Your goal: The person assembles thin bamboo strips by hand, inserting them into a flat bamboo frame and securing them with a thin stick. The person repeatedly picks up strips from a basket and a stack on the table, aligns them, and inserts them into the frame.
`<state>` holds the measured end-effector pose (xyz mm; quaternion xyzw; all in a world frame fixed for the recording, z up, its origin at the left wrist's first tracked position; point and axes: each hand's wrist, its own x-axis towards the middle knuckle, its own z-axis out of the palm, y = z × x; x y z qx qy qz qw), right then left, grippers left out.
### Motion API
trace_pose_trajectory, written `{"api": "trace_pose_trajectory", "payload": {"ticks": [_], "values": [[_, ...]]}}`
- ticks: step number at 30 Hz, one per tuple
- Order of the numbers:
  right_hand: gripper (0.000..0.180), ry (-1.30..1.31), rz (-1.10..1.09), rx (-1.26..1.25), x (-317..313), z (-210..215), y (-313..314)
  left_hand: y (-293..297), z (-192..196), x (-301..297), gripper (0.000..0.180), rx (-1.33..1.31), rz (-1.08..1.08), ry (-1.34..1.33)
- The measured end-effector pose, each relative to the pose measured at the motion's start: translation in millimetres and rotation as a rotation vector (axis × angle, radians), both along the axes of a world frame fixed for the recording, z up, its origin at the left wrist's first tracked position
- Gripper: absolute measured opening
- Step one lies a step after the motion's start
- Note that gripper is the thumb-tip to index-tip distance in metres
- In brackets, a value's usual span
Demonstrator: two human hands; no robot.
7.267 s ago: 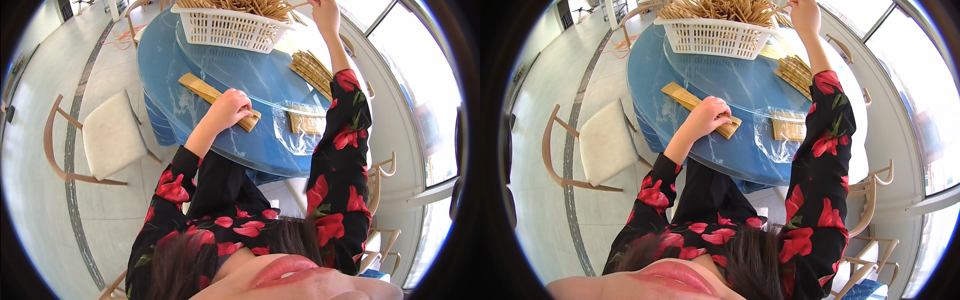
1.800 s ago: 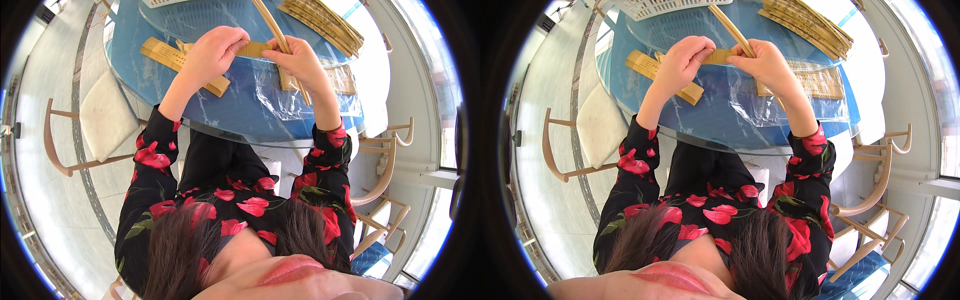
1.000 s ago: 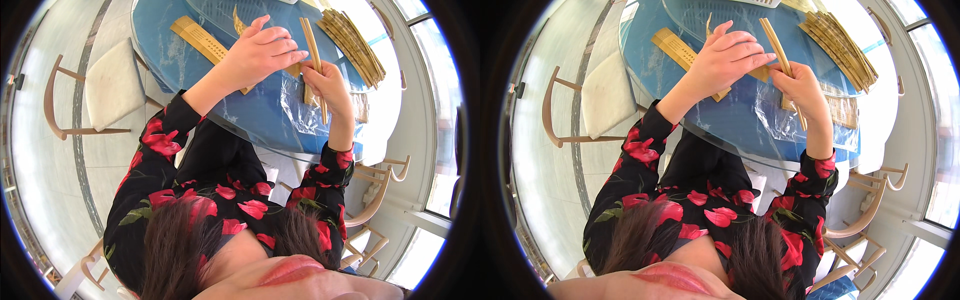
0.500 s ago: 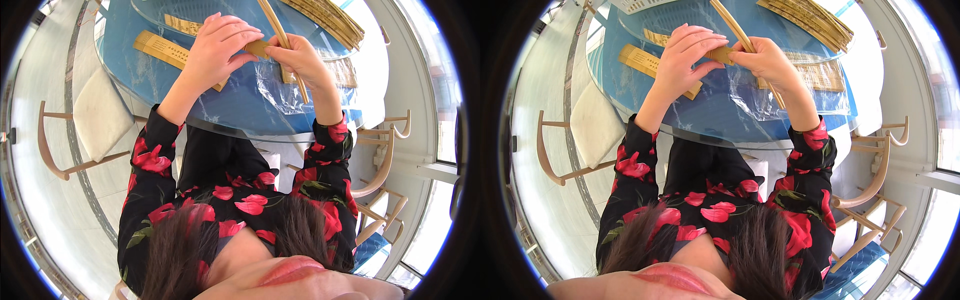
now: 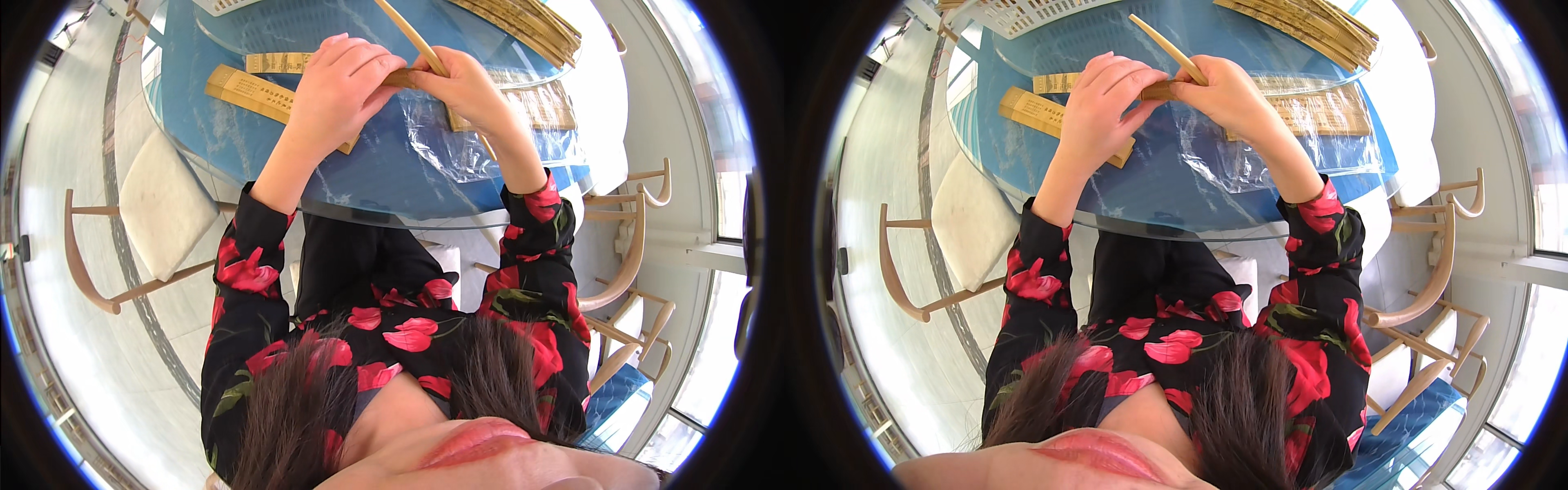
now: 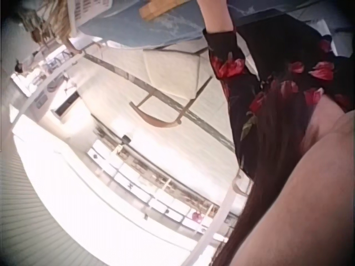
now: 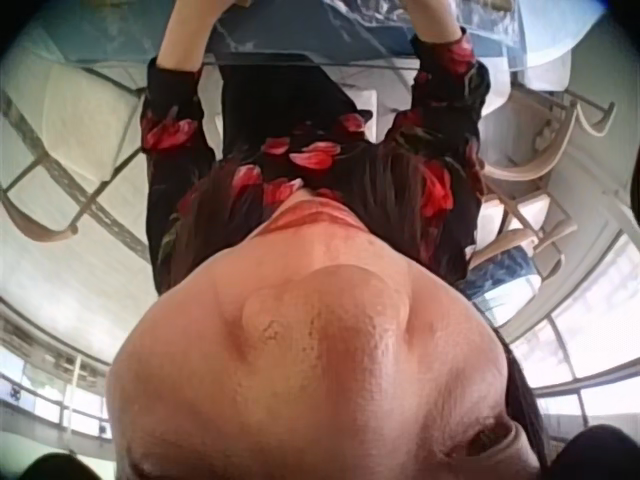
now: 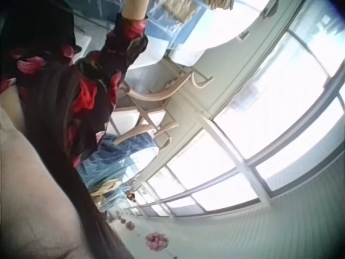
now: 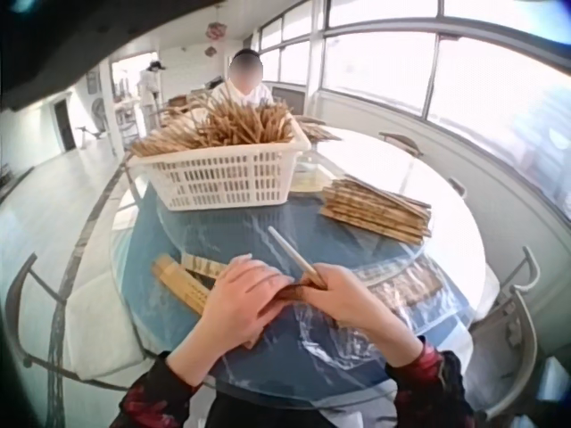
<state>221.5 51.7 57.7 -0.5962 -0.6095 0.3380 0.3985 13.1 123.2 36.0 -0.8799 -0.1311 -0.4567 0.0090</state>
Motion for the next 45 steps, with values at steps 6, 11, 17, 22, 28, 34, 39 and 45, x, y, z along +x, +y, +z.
{"api": "trace_pose_trajectory", "payload": {"ticks": [6, 11, 17, 22, 28, 34, 39, 45], "values": [[0.024, 0.054, 0.053, 0.026, 2.9, -2.9, 1.8, -1.7, 5.4, -0.7, 0.038, -0.062, -0.053, -0.023], [0.028, 0.007, 0.036, 0.065, 3.9, -7.6, 4.0, -3.7, 3.0, -0.2, 0.037, -0.147, -0.06, -0.043], [0.025, -0.37, -0.104, 0.261, 14.8, 19.9, -9.8, 3.3, 3.6, -8.8, 0.034, -0.159, 0.018, -0.094], [0.026, -0.345, 0.076, 0.292, 47.9, 14.7, -13.7, 7.3, 3.1, -10.0, 0.034, -0.183, 0.045, -0.15], [0.027, -0.407, 0.163, 0.153, 52.0, 22.1, -17.2, 7.4, 5.1, -11.2, 0.035, -0.2, 0.051, -0.145], [0.029, -0.357, 0.154, -0.108, 44.6, 37.8, -22.2, 7.1, 5.3, -11.3, 0.035, -0.145, -0.014, -0.111], [0.028, -0.322, 0.194, -0.153, 43.1, 39.5, -24.3, 5.3, 6.0, -9.9, 0.036, -0.207, -0.065, -0.083], [0.027, -0.281, 0.275, -0.073, 31.7, 25.0, -17.7, -0.5, 6.2, -5.8, 0.037, -0.183, -0.119, 0.012]]}}
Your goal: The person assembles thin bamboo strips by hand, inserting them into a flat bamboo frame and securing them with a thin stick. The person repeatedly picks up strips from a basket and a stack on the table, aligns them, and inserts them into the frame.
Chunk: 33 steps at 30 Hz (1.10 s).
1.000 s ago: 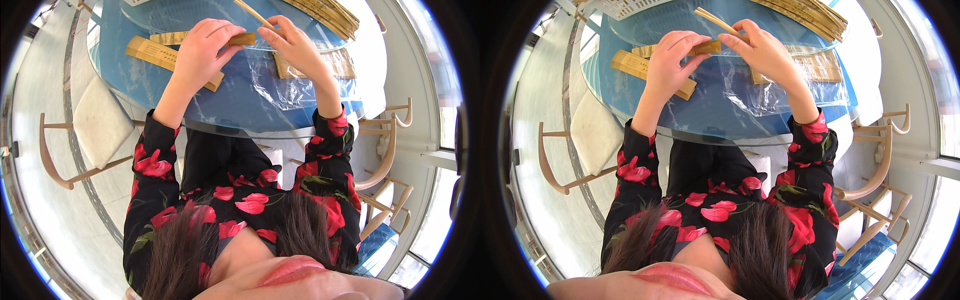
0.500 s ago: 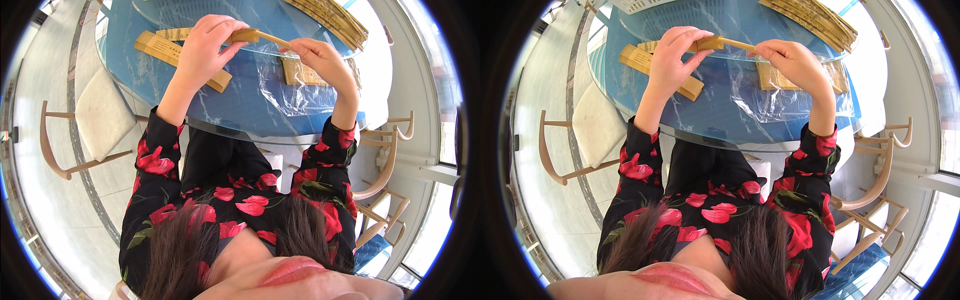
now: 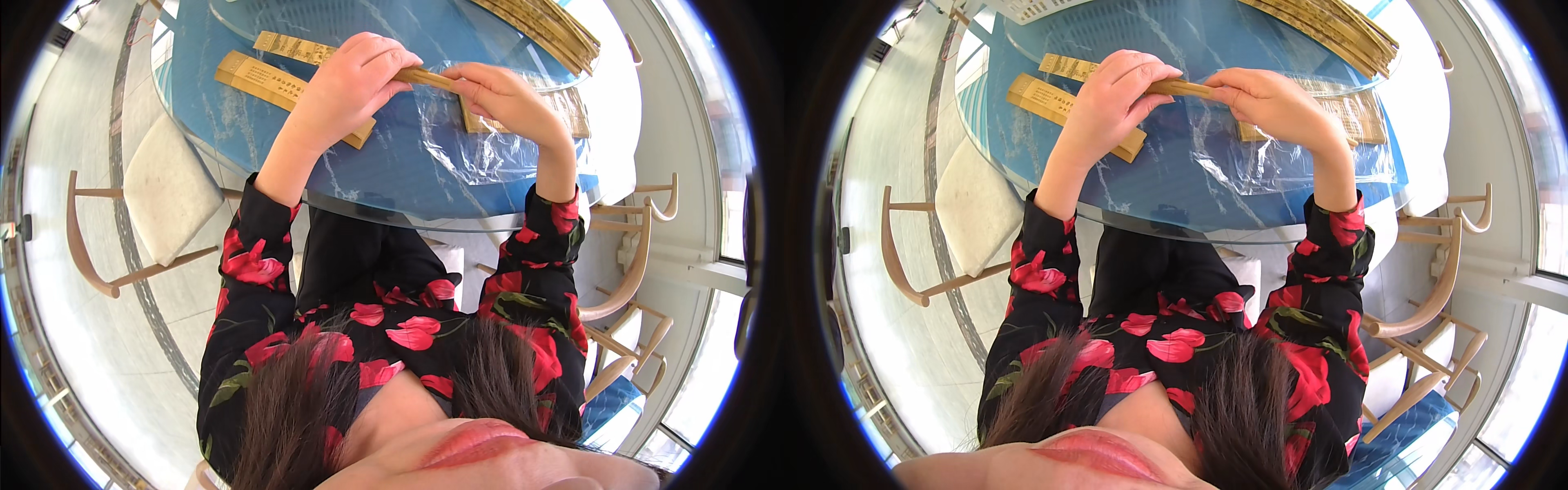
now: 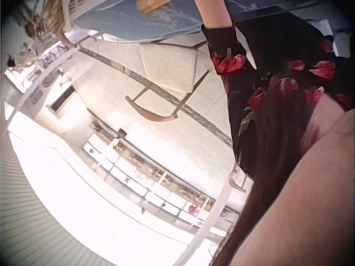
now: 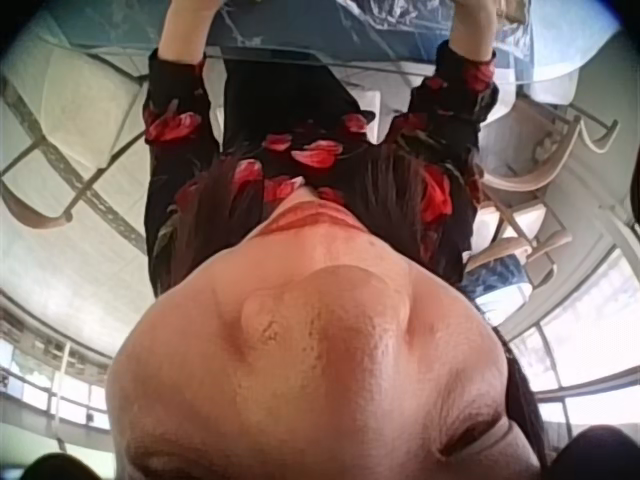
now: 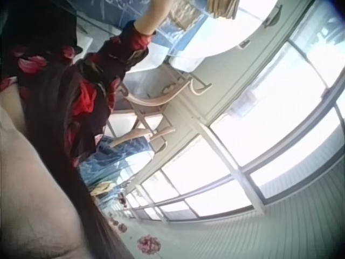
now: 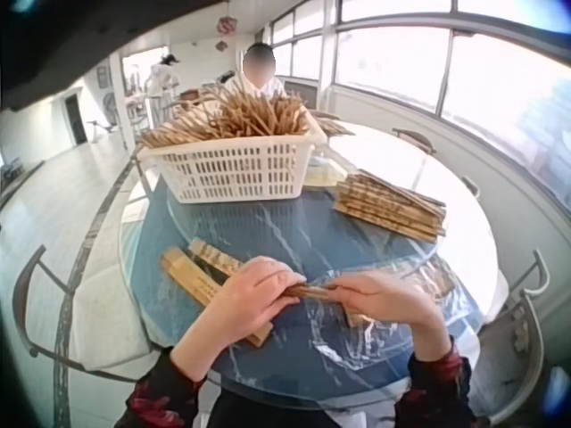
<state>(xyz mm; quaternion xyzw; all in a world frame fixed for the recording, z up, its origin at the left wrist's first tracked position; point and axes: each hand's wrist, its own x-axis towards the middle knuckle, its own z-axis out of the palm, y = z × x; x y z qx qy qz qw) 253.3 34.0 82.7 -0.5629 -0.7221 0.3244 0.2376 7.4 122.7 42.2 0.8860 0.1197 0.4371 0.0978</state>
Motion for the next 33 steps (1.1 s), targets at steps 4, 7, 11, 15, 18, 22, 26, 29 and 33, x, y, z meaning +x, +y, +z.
{"api": "trace_pose_trajectory", "payload": {"ticks": [4, 7, 11, 15, 18, 22, 26, 29, 33], "values": [[0.034, -0.105, -0.063, 0.181, -20.5, -11.5, 0.0, 1.7, -4.5, 1.0, 0.038, 0.065, -0.008, -0.011], [0.037, -0.067, -0.081, 0.218, -22.7, -15.6, 0.7, -0.9, 17.3, 1.3, 0.037, 0.265, 0.088, -0.093], [0.04, 0.131, -0.09, 0.193, -25.3, -12.0, 1.6, -10.9, 2.1, -7.1, 0.015, -0.136, 0.172, -0.437], [0.04, 0.394, -0.155, 0.032, -38.5, 10.3, -11.6, -29.3, -3.8, -16.2, 0.049, -1.222, -0.174, -0.725], [0.041, 0.628, -0.174, -0.123, -57.9, 18.7, -25.4, -32.2, 28.9, 3.7, 0.056, -1.479, -0.492, -0.98], [0.034, 0.904, -0.071, -0.288, -83.7, 6.3, -27.0, -11.4, 15.7, 10.7, 0.039, -1.38, -0.959, -1.066], [0.024, 1.063, -0.12, -0.224, -117.4, 0.9, -35.9, -45.2, 36.0, 4.8, 0.054, -1.251, -0.625, -0.8], [0.023, 1.144, -0.106, -0.194, -132.0, -11.5, -36.8, -59.1, 37.6, 1.4, 0.042, -1.257, -0.488, -0.787], [0.029, 1.044, -0.117, -0.228, -142.5, -13.9, -60.2, -39.5, 34.3, -19.0, 0.028, -1.308, -0.549, -0.962]]}}
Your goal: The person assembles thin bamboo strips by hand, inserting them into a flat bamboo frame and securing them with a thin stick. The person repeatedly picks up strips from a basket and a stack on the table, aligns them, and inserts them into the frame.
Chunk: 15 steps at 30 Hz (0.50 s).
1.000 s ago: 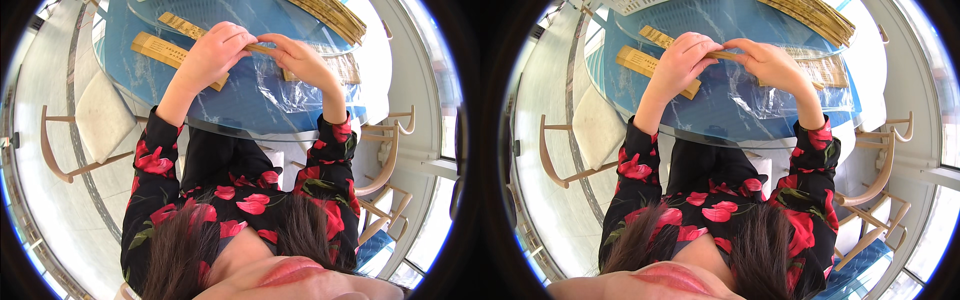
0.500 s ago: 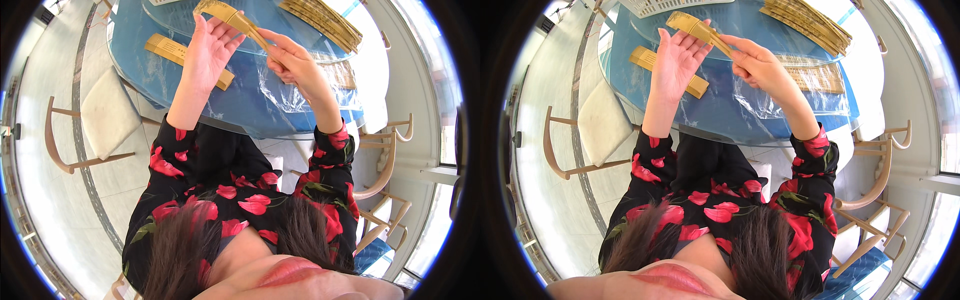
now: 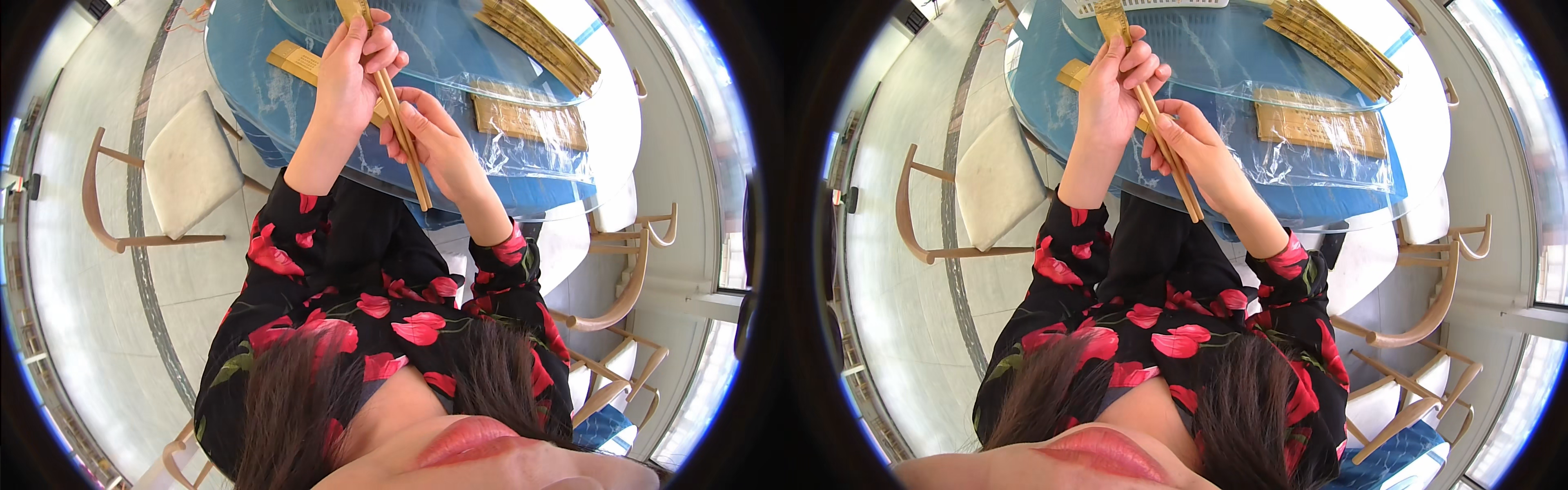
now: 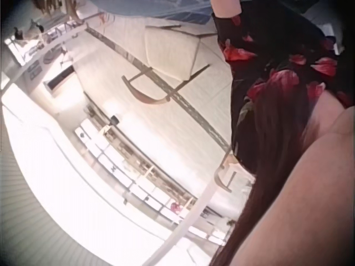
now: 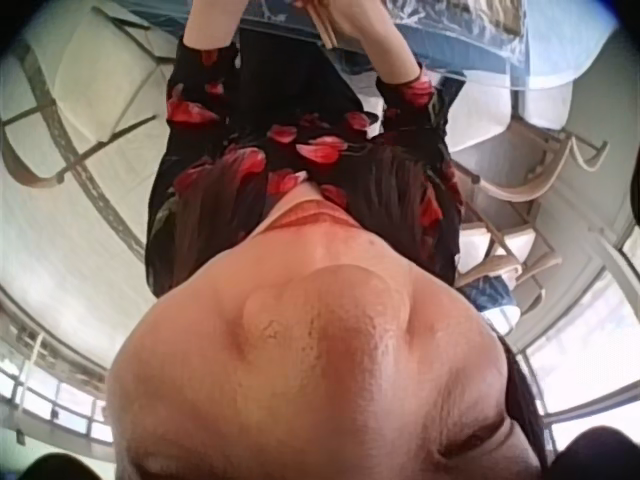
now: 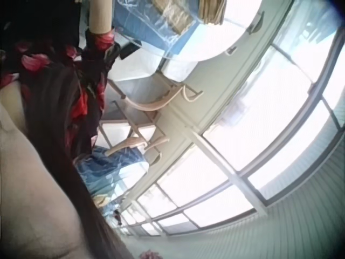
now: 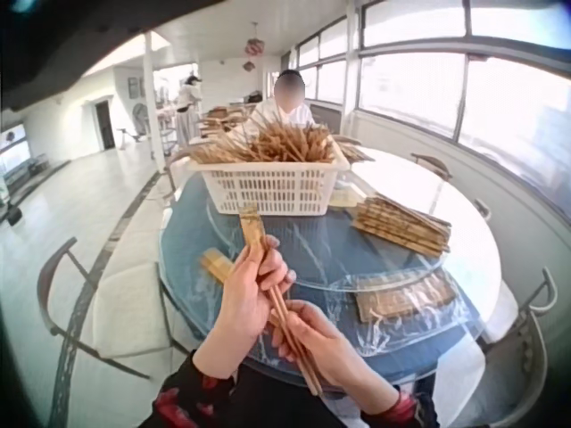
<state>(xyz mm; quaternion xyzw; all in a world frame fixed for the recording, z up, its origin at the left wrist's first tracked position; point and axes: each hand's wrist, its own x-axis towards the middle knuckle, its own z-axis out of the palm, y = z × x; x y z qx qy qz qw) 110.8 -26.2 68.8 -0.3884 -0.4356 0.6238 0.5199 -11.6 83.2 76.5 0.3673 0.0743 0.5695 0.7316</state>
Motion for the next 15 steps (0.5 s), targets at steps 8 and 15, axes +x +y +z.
{"api": "trace_pose_trajectory", "payload": {"ticks": [8, 15], "values": [[0.026, -0.211, 0.241, -0.012, 28.6, -35.3, -66.0, 25.2, -3.7, -23.3, 0.024, -0.09, -0.098, -0.201], [0.018, -0.289, 0.185, 0.058, 26.1, -47.6, -83.4, 11.1, -12.8, -20.9, 0.027, -0.193, -0.076, -0.202]]}}
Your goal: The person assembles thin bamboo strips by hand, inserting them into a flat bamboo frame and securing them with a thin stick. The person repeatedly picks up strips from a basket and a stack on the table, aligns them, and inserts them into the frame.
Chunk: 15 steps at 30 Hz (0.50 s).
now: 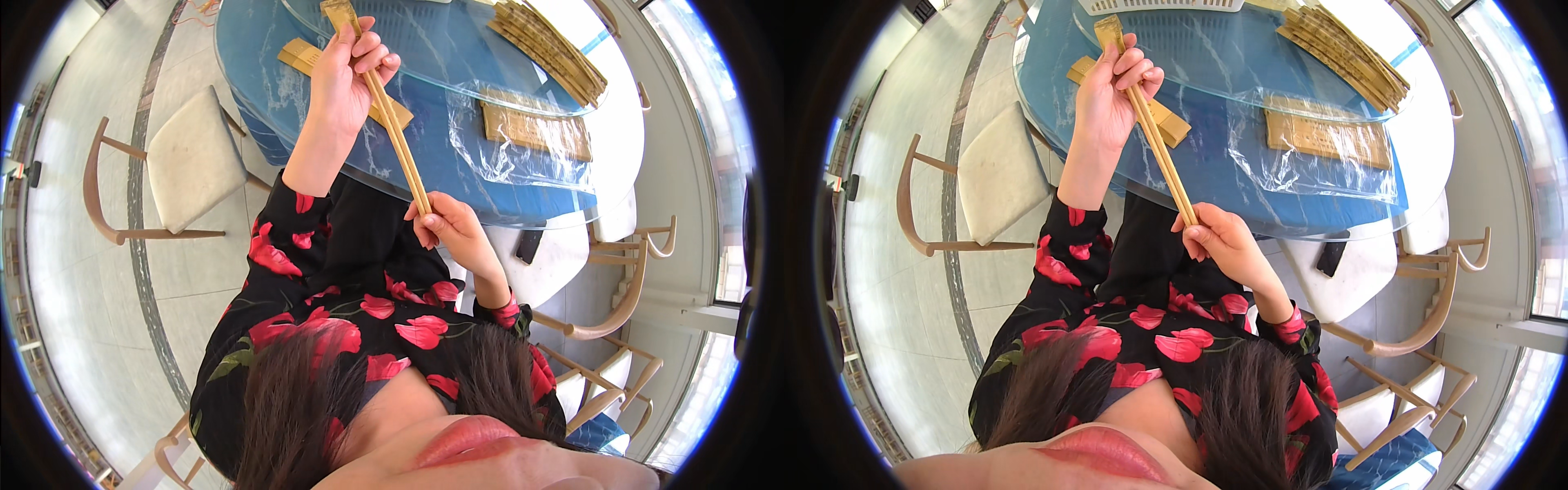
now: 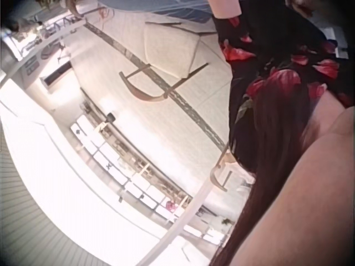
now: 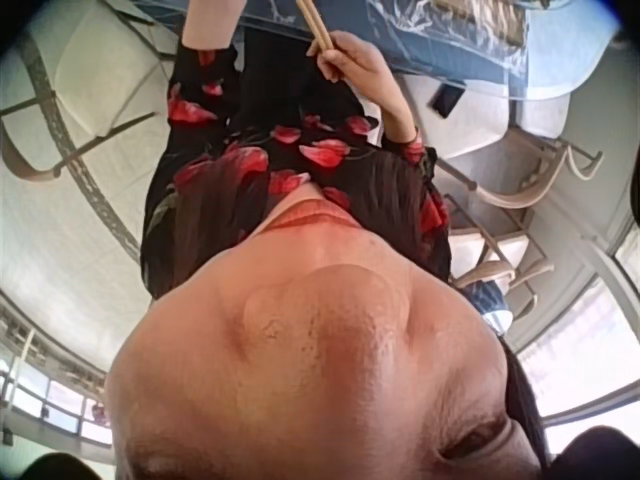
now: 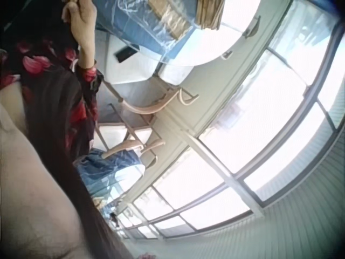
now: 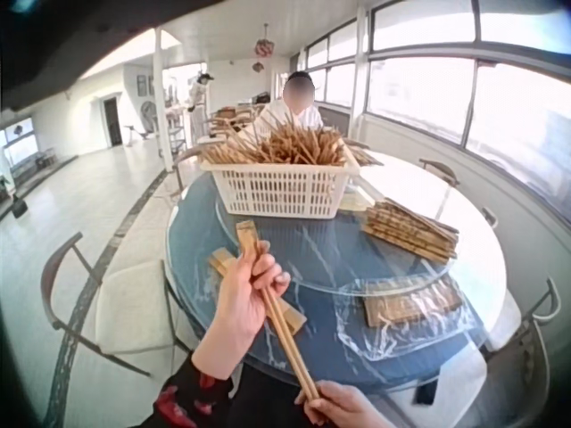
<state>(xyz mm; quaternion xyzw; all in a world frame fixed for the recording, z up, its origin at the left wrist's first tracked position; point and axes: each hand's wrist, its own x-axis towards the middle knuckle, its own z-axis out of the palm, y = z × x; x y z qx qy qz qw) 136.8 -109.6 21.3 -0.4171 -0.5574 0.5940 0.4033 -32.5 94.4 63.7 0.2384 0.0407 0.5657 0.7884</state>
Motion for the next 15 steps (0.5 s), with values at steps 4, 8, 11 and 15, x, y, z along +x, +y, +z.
{"api": "trace_pose_trajectory", "payload": {"ticks": [4, 8, 11, 15], "values": [[0.018, -0.037, -0.162, 0.057, -19.1, -0.7, 3.5, -31.1, -1.3, 10.1, 0.027, 0.002, -0.097, 0.011], [0.035, -0.246, -0.483, 0.36, -31.2, -10.5, 25.3, -80.2, -9.1, 22.8, 0.027, -0.083, -0.216, 0.13], [0.045, -0.412, -0.648, 0.671, -39.1, -19.4, 33.6, -95.1, -21.0, 25.8, 0.028, -0.034, -0.243, 0.168], [0.032, -0.392, -0.611, 0.776, -49.6, -21.4, 30.0, -92.5, -27.0, 19.6, 0.029, -0.034, -0.281, 0.103]]}}
